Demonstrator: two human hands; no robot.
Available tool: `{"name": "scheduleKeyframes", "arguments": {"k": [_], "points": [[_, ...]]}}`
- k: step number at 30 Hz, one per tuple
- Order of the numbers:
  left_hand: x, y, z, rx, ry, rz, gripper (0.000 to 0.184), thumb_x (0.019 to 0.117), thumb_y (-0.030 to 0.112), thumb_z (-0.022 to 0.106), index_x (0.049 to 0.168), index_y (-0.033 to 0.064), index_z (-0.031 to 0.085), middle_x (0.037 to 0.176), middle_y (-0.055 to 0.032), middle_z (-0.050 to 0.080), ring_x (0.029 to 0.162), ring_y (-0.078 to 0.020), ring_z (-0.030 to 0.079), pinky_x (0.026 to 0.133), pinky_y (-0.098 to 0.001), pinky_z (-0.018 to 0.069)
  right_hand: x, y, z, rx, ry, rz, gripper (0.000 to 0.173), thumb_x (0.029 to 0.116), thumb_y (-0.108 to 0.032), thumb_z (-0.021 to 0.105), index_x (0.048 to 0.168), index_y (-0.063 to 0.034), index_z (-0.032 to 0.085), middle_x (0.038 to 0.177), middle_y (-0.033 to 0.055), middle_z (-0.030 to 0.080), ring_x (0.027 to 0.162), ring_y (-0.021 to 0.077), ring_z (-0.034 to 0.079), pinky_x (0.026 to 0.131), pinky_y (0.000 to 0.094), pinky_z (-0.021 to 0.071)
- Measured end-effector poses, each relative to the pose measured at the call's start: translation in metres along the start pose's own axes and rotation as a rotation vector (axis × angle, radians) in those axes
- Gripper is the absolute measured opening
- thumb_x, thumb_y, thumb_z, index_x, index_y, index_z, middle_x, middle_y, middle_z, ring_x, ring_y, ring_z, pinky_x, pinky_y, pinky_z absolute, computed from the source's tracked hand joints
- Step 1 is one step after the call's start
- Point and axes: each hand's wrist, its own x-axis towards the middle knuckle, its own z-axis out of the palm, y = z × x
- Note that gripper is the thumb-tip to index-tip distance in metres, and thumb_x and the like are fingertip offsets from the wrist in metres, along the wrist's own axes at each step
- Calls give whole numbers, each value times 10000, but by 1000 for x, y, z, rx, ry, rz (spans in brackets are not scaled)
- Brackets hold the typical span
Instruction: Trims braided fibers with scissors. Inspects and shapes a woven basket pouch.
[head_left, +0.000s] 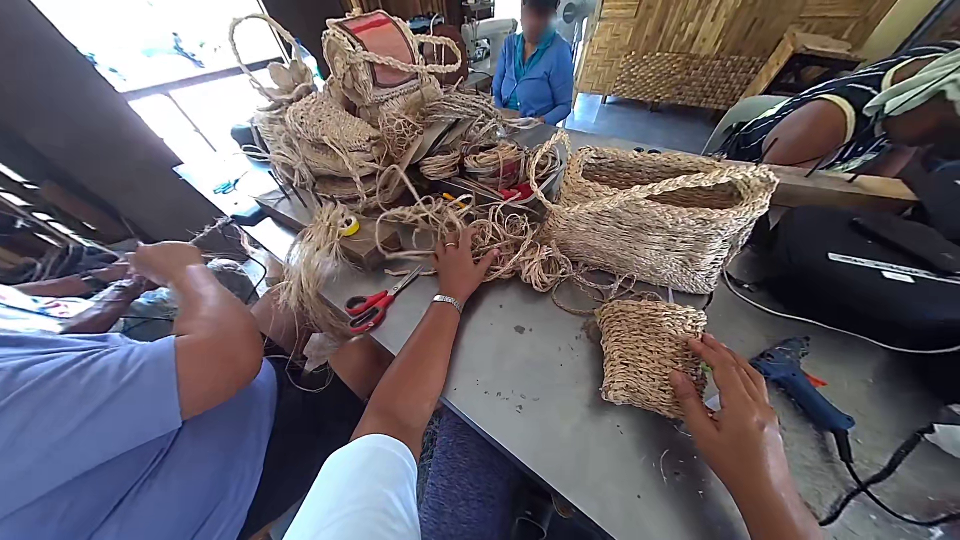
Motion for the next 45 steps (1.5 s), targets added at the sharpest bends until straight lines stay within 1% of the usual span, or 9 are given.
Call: {"name": "scheduleKeyframes", "arguments": {"k": [6,10,16,21,26,31,35,41,45], "points": [[-4,7,-10,46,82,-34,731,869,799,530,1482,403,503,1606,-147,373,1460,-495,290,1048,-807,222,1,0,0,1,0,0,537,1033,-390,548,1406,-6,594,1460,220,564,1396,384,501,1174,496,395],[-9,19,-12,19,111,70,810,818,882,482,1503,450,471,1662,-102,292,1481,-486,256,1048,-793,239,0,0,1,-7,-3,-5,537,1036,-387,545,1408,-2,591,1458,224,564,1393,389,503,1173,498,396],[-22,37,-6,74,-270,265,910,734,879,608,1536,506,390,1732,-47,22,1538,-492,85,1061,-820,202,1,-2,1,-7,-5,0,531,1034,-385,546,1404,-7,596,1453,223,569,1390,386,507,1170,496,399],[-15,29,6,85,-246,230,580,943,664,562,1439,363,557,1732,-13,38,1530,-493,133,1023,-829,253,0,-2,1,-13,-10,3,533,1038,-382,539,1412,-6,589,1458,219,567,1394,382,505,1174,492,395],[-19,32,3,81,-217,230,495,979,561,586,1413,323,581,1727,-24,90,1514,-494,183,1018,-808,279,-1,-4,0,-12,-5,5,534,1042,-386,534,1410,-4,591,1462,220,564,1379,385,520,1159,502,409],[-10,18,1,33,-127,210,484,974,480,647,1430,345,562,1718,5,150,1517,-447,230,1032,-784,306,0,-2,2,-13,9,9,526,1044,-393,531,1409,-20,597,1466,207,564,1378,377,522,1159,499,410],[0,6,-3,69,-11,-32,608,909,274,718,1469,395,514,1713,-54,158,1546,-477,84,1008,-869,206,-1,-2,2,-13,-3,19,529,1043,-389,525,1419,-23,587,1469,202,563,1384,370,518,1161,499,412],[-18,23,-15,73,-69,5,890,793,355,779,1576,266,366,1721,-58,108,1548,-473,58,1026,-879,136,0,-3,1,-4,1,21,523,1044,-388,533,1418,-28,588,1469,196,564,1386,362,518,1158,494,416],[-36,57,-13,30,49,266,784,783,275,740,1504,162,453,1682,-116,233,1472,-454,293,1004,-746,316,-1,-2,2,4,-5,21,520,1050,-381,525,1419,-20,584,1475,206,555,1395,363,508,1167,496,407]]}}
